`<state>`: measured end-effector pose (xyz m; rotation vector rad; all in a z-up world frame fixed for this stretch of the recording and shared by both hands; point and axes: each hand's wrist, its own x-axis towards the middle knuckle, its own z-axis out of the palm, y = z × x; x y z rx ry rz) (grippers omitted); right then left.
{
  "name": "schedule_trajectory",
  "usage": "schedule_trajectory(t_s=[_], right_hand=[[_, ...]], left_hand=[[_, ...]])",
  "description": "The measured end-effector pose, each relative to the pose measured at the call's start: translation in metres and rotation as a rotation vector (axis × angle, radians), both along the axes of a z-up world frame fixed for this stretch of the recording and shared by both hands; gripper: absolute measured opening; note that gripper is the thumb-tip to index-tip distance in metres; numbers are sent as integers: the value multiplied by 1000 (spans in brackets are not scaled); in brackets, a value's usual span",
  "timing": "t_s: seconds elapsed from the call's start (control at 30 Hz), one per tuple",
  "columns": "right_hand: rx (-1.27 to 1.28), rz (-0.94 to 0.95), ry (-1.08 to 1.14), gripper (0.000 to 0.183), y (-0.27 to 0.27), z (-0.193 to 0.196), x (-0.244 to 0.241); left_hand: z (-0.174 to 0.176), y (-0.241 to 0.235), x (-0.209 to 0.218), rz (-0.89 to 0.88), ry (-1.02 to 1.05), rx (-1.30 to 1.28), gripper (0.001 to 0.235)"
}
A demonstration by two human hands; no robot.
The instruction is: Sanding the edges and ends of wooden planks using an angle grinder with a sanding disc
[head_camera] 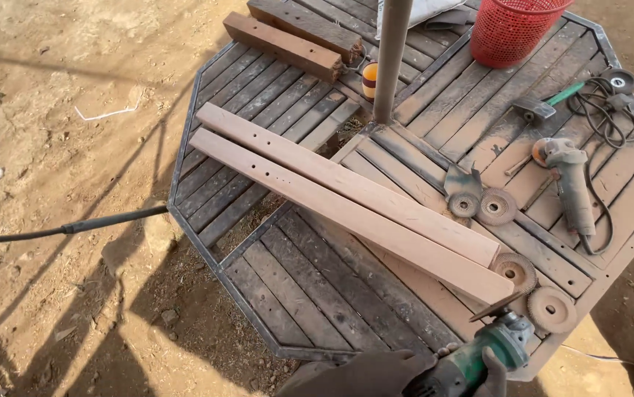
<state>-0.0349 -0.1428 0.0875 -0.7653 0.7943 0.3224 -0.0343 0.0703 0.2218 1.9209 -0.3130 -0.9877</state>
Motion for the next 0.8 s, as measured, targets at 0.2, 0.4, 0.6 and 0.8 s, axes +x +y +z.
schedule_trajectory(t_s=[0.2, 0.4, 0.6, 0.8], right_hand=[[22, 172, 38, 52, 3, 18, 34], [-61, 156, 125, 43, -8, 1, 16], [130, 312, 151, 57, -10, -15, 10], [224, 470, 19, 54, 57, 61, 19]], left_hand=[[-16, -23, -29, 14, -149, 139, 86], [9, -25, -39, 91, 50, 49, 97], [-14, -16, -44, 292, 343, -227, 94], [-91, 3, -51, 542, 997, -973, 62]])
